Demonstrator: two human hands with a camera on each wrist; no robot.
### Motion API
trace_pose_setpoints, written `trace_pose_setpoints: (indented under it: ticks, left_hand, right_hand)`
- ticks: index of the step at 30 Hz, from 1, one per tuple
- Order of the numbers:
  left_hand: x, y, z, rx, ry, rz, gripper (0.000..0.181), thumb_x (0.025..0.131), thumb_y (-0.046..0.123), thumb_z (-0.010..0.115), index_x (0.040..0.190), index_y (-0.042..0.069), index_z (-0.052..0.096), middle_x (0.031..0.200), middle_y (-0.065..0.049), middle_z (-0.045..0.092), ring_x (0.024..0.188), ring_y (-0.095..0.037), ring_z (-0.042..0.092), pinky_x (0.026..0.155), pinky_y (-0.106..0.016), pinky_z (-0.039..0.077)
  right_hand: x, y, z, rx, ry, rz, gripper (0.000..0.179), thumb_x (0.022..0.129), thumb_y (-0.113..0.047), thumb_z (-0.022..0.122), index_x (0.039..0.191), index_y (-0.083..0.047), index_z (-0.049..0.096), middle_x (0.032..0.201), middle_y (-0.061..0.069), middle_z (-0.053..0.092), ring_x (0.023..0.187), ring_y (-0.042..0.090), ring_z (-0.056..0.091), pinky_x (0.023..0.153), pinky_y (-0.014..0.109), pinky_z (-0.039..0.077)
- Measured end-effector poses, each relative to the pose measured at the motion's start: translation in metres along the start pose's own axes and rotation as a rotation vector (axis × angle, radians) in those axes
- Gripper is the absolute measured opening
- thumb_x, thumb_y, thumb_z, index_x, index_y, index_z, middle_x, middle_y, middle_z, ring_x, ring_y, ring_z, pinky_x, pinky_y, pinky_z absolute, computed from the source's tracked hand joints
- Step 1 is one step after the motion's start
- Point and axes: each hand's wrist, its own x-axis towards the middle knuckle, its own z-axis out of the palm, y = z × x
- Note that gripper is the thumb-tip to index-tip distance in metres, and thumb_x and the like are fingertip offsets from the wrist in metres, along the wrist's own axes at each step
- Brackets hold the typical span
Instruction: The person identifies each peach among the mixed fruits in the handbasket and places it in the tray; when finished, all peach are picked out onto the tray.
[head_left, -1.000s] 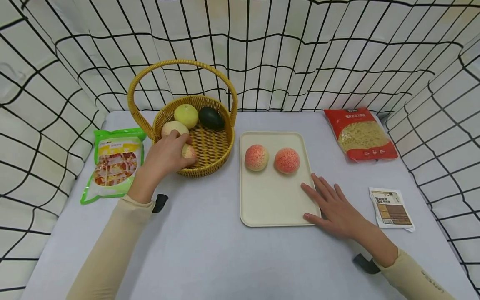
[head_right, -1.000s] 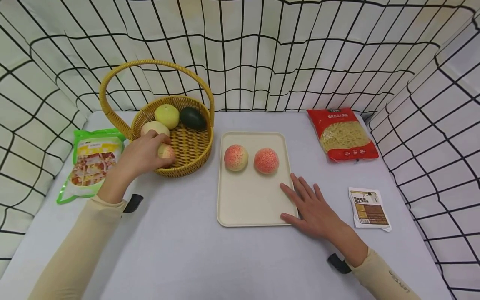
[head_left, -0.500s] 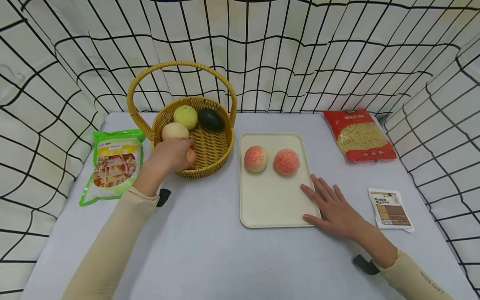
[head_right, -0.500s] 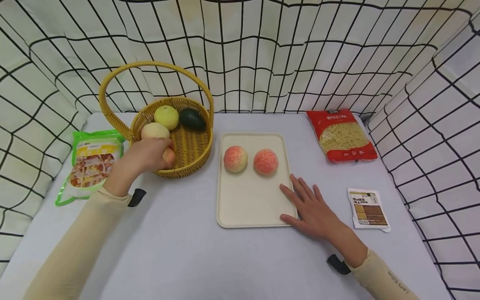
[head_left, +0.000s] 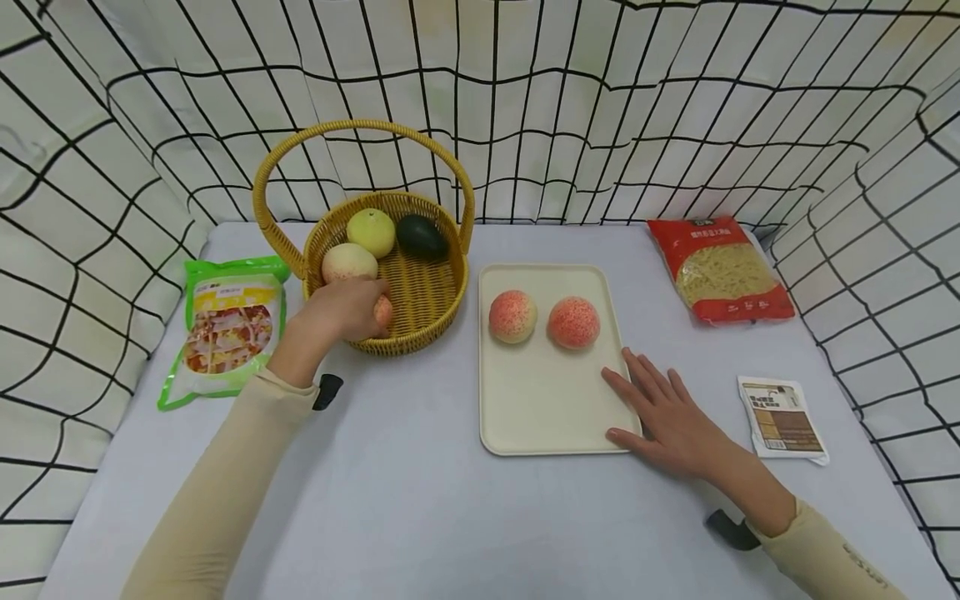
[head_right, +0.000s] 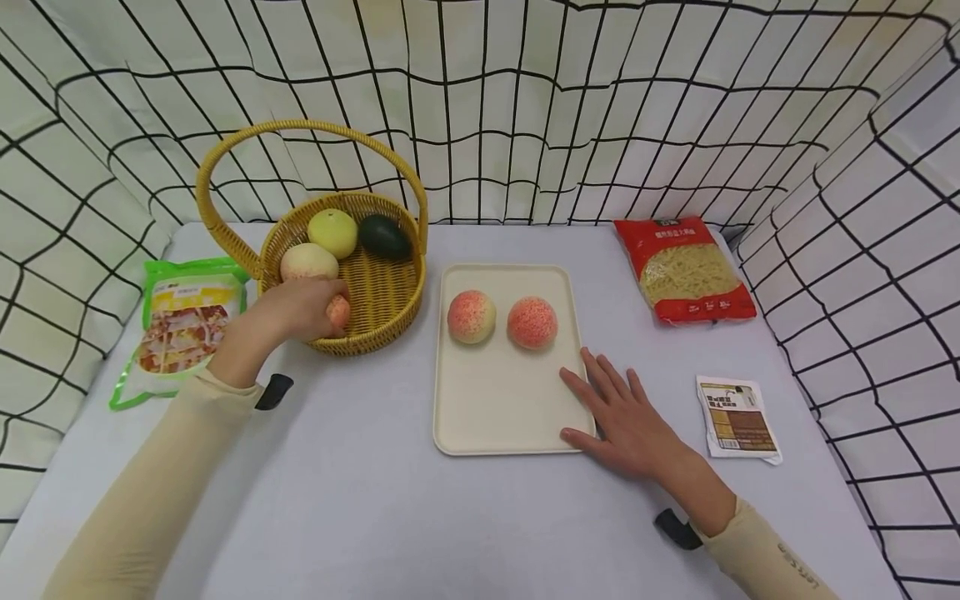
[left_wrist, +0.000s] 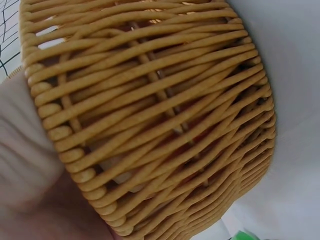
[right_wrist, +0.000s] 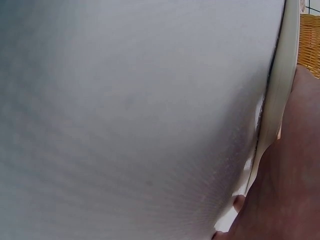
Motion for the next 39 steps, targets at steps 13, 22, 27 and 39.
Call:
trace_pose_setpoints:
  ticks: [13, 22, 27, 39]
  left_hand:
    - [-0.003, 0.001, -0.001, -0.05, 0.028, 0.001, 0.061, 0.092, 0.032, 0.081, 0.142, 0.004, 0.059, 0.138, -0.025, 0.064, 0.121, -0.042, 0.066, 0.098, -0.064, 0.054]
    - [-0.012, -0.001, 0.011, -0.047, 0.057, 0.016, 0.05, 0.089, 0.03, 0.083, 0.128, 0.004, 0.064, 0.126, -0.022, 0.07, 0.112, -0.039, 0.069, 0.091, -0.061, 0.056]
    - [-0.011, -0.001, 0.008, -0.048, 0.082, 0.013, 0.051, 0.09, 0.031, 0.083, 0.128, 0.005, 0.064, 0.125, -0.022, 0.069, 0.111, -0.039, 0.068, 0.091, -0.062, 0.056]
    - [-0.01, -0.001, 0.006, -0.052, 0.125, 0.016, 0.054, 0.089, 0.031, 0.078, 0.134, 0.006, 0.062, 0.128, -0.023, 0.064, 0.106, -0.039, 0.067, 0.089, -0.061, 0.056]
  right_hand:
    - [0.002, 0.003, 0.001, 0.003, 0.022, -0.011, 0.088, 0.097, -0.062, 0.065, 0.17, -0.034, 0.025, 0.182, 0.009, 0.008, 0.166, 0.042, 0.013, 0.126, 0.076, 0.016]
    - [-0.007, -0.007, 0.012, 0.023, 0.023, -0.013, 0.087, 0.096, -0.063, 0.066, 0.169, -0.034, 0.028, 0.181, 0.011, 0.012, 0.165, 0.043, 0.016, 0.125, 0.077, 0.018]
    - [-0.005, -0.006, 0.01, 0.012, 0.037, -0.012, 0.087, 0.097, -0.061, 0.066, 0.169, -0.034, 0.027, 0.182, 0.01, 0.011, 0.165, 0.042, 0.016, 0.126, 0.077, 0.018]
    - [-0.002, -0.003, 0.004, 0.001, 0.039, -0.016, 0.086, 0.097, -0.062, 0.065, 0.169, -0.034, 0.027, 0.181, 0.01, 0.011, 0.165, 0.042, 0.016, 0.125, 0.077, 0.018]
